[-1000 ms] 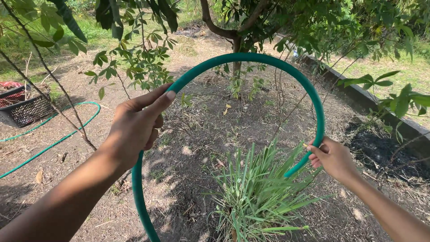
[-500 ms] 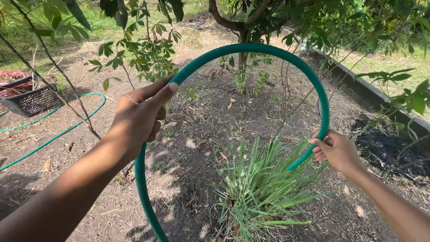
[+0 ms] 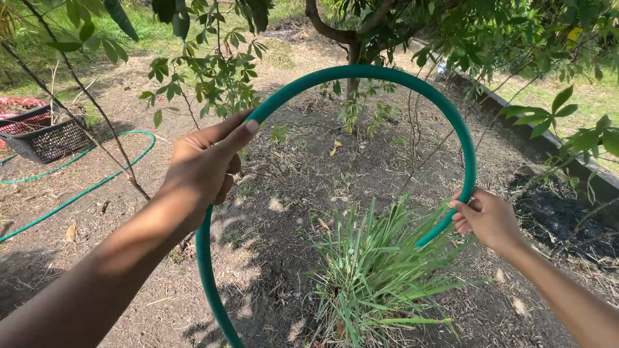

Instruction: Water several small trees and bushes in a garden using a green garden hose.

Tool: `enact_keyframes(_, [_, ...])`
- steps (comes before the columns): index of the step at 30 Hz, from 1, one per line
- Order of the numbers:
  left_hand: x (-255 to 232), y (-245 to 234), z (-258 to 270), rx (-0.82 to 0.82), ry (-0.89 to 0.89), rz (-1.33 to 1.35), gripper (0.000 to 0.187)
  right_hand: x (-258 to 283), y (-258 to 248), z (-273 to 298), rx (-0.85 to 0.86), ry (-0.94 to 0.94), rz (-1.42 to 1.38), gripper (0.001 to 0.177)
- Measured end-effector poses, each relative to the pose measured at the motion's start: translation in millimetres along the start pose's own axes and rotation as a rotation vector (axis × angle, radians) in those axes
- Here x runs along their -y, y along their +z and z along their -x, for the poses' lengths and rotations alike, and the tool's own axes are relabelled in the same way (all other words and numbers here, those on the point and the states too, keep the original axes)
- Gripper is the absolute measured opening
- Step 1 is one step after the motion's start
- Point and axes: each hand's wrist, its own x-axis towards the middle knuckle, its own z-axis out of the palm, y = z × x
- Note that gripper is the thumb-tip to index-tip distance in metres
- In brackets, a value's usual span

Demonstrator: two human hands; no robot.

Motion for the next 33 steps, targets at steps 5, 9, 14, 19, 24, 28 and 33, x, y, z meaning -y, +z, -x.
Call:
enact_keyframes(5, [5, -3, 1, 0.028, 0.016, 0.036, 0.052, 3, 1, 0, -0.005, 0.015, -0.005, 0.019])
enact_keyframes(9, [5, -4, 2, 0.010, -0.036, 0.056, 0.051, -3, 1, -4, 0.006, -0.035, -0.015, 0.019])
enact_keyframes(14, [11, -7, 3, -0.006, -0.041, 0.045, 0.047, -6, 6, -7, -0.011, -0.021, 0.009, 0.019])
enact_keyframes(19, [15, -13, 7, 0.018, -0.044, 0.048, 0.048, -15, 11, -11, 0.003, -0.044, -0.043, 0.019])
enact_keyframes(24, [22, -19, 9, 0.040, -0.053, 0.078, 0.050, -11, 16, -4, 0.009, -0.026, -0.033, 0.019])
enact_keyframes(28, [24, -22, 9, 0.016, -0.058, 0.073, 0.048, -9, 18, -4, 0.020, -0.026, -0.060, 0.020])
enact_keyframes(33, [19, -20, 12, -0.048, -0.149, 0.069, 0.044, 7, 19, 4, 0.017, 0.025, 0.055, 0.020])
